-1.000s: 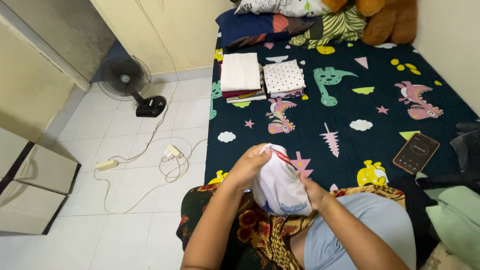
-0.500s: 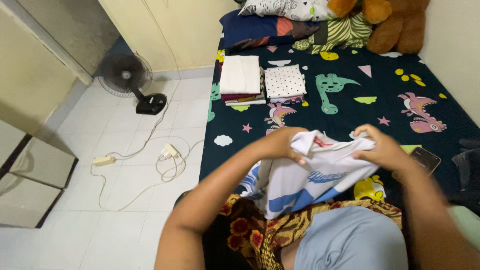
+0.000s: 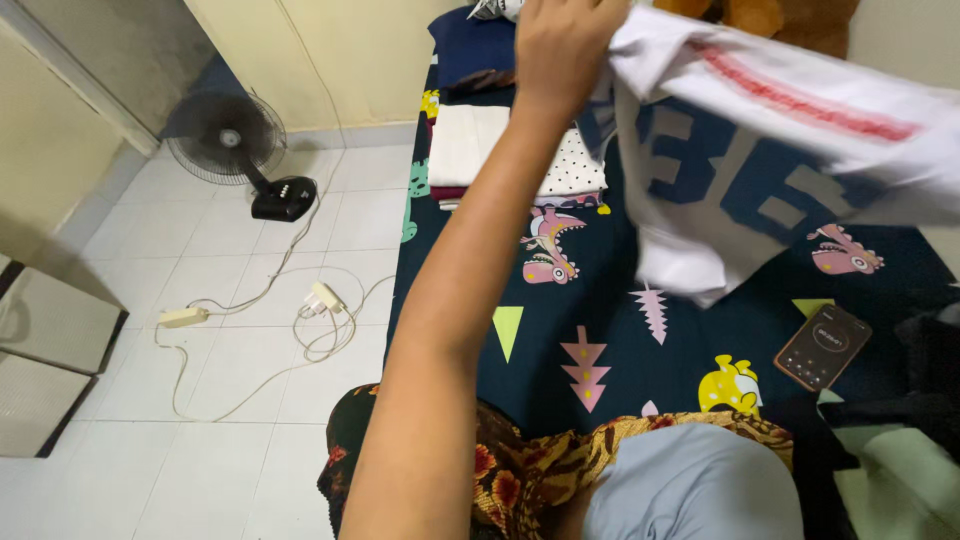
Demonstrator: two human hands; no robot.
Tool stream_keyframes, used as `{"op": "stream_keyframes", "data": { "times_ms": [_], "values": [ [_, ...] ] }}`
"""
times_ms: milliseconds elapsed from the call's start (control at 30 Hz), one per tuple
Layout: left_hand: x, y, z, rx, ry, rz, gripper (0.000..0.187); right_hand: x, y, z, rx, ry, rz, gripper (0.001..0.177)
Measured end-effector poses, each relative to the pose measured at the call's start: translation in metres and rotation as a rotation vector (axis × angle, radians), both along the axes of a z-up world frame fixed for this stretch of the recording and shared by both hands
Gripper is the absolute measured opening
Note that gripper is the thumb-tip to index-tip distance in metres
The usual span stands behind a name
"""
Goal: The person picks up several pieces of clothing from a pile, smooths them out, and folds them one by one on a bed.
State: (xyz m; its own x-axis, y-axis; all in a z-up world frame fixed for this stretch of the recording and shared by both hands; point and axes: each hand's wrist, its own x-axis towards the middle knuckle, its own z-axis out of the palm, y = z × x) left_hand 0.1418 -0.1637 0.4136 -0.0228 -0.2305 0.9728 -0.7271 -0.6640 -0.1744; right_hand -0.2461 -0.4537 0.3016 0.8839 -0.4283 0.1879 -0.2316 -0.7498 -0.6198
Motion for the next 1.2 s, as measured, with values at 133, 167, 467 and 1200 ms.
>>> {"op": "stream_keyframes", "data": {
  "times_ms": [133, 167, 467, 1200],
  "values": [
    [0.013, 0.047, -0.084, -0.106, 0.220, 0.239, 0.041, -0.006, 0.092, 0.003, 0.227, -0.068, 0.220, 0.024],
    [0.017, 0.056, -0.116, -0.171, 0.346, 0.314, 0.059, 0.014, 0.120, -0.014, 0.242, -0.006, 0.242, 0.023],
    [-0.115, 0.124, -0.461, 0.028, 2.590, -0.479, 0.094, 0.175, 0.242, -0.296, 0.108, 0.128, 0.333, 0.031],
    [-0.171, 0.128, -0.456, -1.388, 2.108, -1.353, 0.050, 0.166, 0.131, -0.326, 1.278, 0.513, -0.188, 0.083]
  ]
}}
